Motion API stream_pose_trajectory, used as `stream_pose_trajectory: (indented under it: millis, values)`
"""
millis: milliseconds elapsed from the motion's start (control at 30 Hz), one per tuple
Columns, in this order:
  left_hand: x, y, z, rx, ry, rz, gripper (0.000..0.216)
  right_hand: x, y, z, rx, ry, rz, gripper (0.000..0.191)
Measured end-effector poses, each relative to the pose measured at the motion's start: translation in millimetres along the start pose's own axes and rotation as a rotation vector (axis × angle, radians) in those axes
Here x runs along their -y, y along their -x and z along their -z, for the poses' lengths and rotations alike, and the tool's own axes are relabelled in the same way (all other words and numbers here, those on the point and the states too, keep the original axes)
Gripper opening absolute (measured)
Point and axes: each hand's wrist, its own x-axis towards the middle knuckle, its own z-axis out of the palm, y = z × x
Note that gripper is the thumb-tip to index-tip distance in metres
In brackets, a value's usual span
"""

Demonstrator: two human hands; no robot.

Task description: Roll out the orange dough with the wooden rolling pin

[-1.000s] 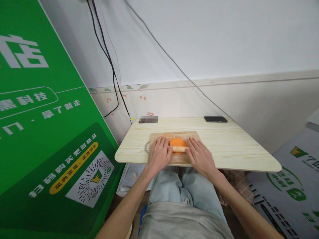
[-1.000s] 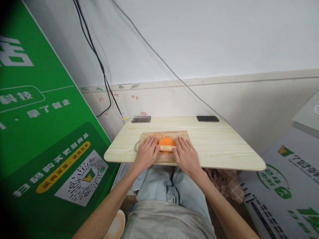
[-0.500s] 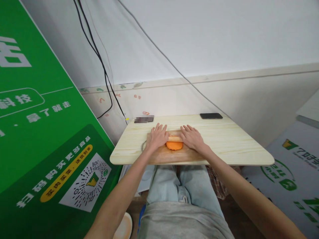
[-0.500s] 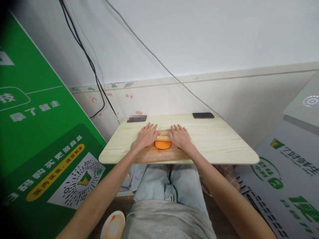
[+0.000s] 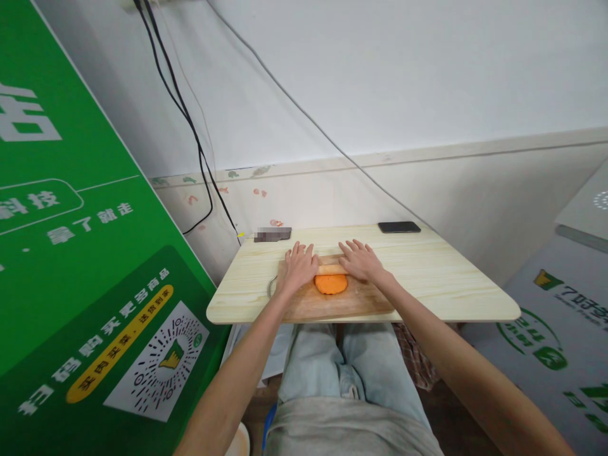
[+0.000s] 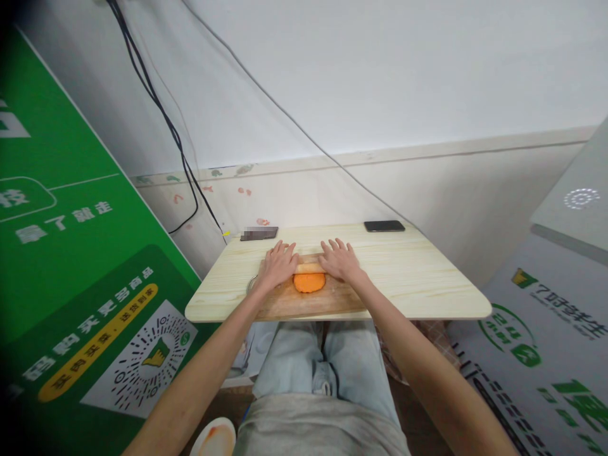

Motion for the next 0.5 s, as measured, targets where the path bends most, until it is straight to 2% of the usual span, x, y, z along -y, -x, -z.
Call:
stream_pose_trajectory:
  millis: [200,433,500]
  values:
    - [-3,27,9,0.001,0.003,-0.104,0.061,8,26,-4,-0.065,0.031,0.003,0.062]
    - [8,48,20,0.066,0.018,-0.32,0.097,17,46,4,-0.115,0.034,0.045,0.06]
    - [8,52,20,0.066,0.02,-0.341,0.098,20,53,6,-0.128,0.026,0.053,0.06]
